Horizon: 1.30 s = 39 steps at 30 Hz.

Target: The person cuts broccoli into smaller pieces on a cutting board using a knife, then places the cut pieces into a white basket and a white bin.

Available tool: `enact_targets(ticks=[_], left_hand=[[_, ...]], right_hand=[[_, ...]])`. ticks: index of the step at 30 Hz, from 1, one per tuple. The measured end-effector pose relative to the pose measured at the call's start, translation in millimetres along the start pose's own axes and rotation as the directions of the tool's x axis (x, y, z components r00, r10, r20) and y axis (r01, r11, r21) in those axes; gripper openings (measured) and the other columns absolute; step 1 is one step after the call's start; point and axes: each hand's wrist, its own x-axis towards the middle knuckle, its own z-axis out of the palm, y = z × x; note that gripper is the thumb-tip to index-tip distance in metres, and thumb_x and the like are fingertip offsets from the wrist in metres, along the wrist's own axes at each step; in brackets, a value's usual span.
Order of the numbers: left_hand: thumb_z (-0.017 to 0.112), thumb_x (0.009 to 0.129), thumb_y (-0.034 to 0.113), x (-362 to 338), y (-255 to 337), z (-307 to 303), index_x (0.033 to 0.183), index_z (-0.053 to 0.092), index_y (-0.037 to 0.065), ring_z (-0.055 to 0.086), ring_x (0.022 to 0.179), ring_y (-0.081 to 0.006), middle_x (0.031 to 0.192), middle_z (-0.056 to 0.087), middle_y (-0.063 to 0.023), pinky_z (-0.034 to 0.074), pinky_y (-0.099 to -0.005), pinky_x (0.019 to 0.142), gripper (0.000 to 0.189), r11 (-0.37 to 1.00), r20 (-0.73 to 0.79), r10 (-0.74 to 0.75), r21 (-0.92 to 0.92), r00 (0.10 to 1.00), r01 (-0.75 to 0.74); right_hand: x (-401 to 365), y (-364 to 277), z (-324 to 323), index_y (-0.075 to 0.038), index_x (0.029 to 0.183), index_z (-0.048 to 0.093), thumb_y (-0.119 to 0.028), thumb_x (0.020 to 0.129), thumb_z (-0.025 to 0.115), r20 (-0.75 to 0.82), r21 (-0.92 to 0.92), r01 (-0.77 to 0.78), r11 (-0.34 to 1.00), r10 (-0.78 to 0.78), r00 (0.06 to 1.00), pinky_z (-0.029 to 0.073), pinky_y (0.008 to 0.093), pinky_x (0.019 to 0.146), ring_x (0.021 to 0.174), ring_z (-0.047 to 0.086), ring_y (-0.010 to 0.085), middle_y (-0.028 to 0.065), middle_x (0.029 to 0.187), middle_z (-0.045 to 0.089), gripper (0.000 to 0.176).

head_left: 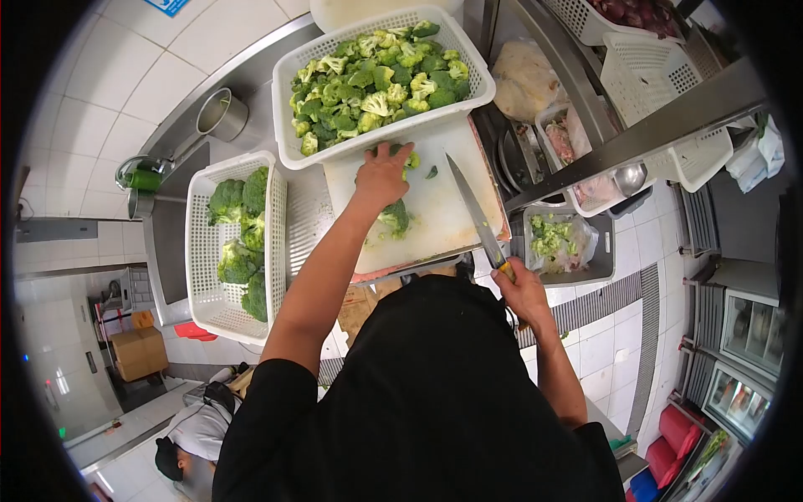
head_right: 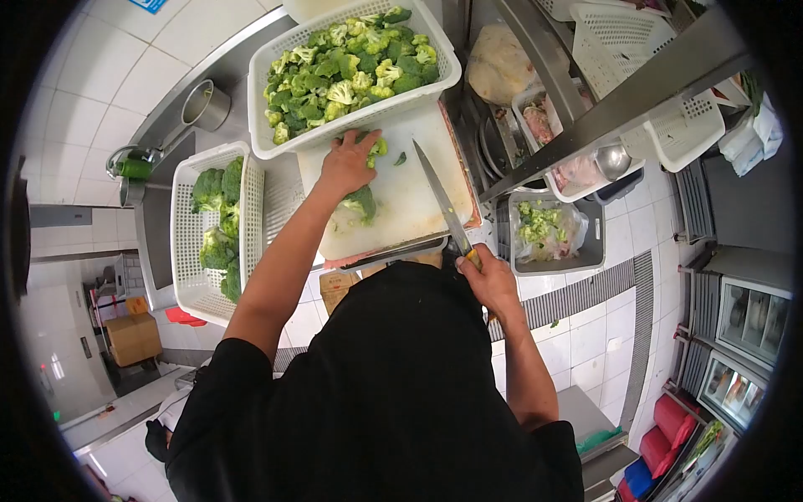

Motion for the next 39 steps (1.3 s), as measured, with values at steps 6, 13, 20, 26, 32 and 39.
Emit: enact_targets(ticks=[6,13,20,26,32,39], left_hand=[[0.074,0.082,0.017,8.7,18.8,7.7,0.152,0.048,0.033,0.058,0.122,-0.0528,0.147,0.046,-0.0198,0.059,-0.0513,0.094,0.077,0.995,0.086,0.065,0.073,0.994,-0.072],[0.07,0.085,0.014,24.7,20.4,16.5,0.132,0.061,0.026,0.063,0.118,-0.0462,0.153,0.041,-0.0193,0.058,-0.0494,0.093,0.05,0.982,0.107,0.17,0.069,0.98,-0.178],[0.071,0.081,0.005,14.2,14.2,10.1,0.12,0.067,0.02,0.066,0.108,-0.0438,0.144,0.045,-0.0184,0.058,-0.05,0.092,0.042,0.984,0.056,0.176,0.012,0.983,-0.177],[0.073,0.077,0.002,-10.9,28.7,-21.7,0.117,0.065,0.02,0.066,0.108,-0.0429,0.143,0.045,-0.0181,0.057,-0.0503,0.091,0.044,0.948,-0.039,0.308,-0.072,0.951,-0.31],[0.073,0.077,0.005,11.0,18.0,-115.0,0.114,0.065,0.018,0.066,0.109,-0.0428,0.137,0.051,-0.0178,0.057,-0.047,0.093,0.04,0.885,-0.196,0.351,-0.25,0.915,-0.393],[0.076,0.082,0.009,52.0,3.4,-198.7,0.124,0.071,0.015,0.07,0.095,-0.0374,0.137,0.055,-0.0216,0.06,-0.0424,0.086,0.042,0.901,-0.602,0.171,-0.224,0.78,-0.37]], right_hand=[[1.6,9.3,7.0,-0.006,0.115,0.062,-0.047,0.096,0.064,-0.013,0.057,-0.019,0.998,0.02,1.0,0.052,0.0536,0.078,0.087,0.069,0.0488,0.0261,0.083,0.069,0.045],[1.8,16.9,11.0,-0.005,0.113,0.061,-0.047,0.097,0.063,-0.021,0.062,-0.021,0.998,0.022,1.0,0.051,0.0536,0.076,0.085,0.068,0.0478,0.0252,0.08,0.069,0.045],[3.1,13.9,8.8,-0.006,0.112,0.062,-0.046,0.097,0.063,-0.023,0.113,-0.018,0.993,0.02,1.0,0.051,0.0541,0.078,0.088,0.069,0.0476,0.025,0.081,0.069,0.043],[0.2,12.8,7.8,-0.006,0.111,0.062,-0.046,0.097,0.063,-0.038,0.109,-0.007,0.994,0.011,0.999,0.051,0.0545,0.078,0.088,0.069,0.0476,0.0253,0.081,0.069,0.042],[4.5,22.3,10.3,-0.006,0.111,0.061,-0.046,0.096,0.064,-0.046,0.097,0.009,0.995,-0.005,0.999,0.051,0.0552,0.078,0.088,0.068,0.0486,0.026,0.081,0.069,0.043],[5.5,19.5,6.7,-0.005,0.111,0.061,-0.046,0.096,0.064,-0.043,0.08,0.026,0.996,-0.023,0.999,0.051,0.0548,0.079,0.09,0.068,0.0492,0.0271,0.086,0.07,0.044]])
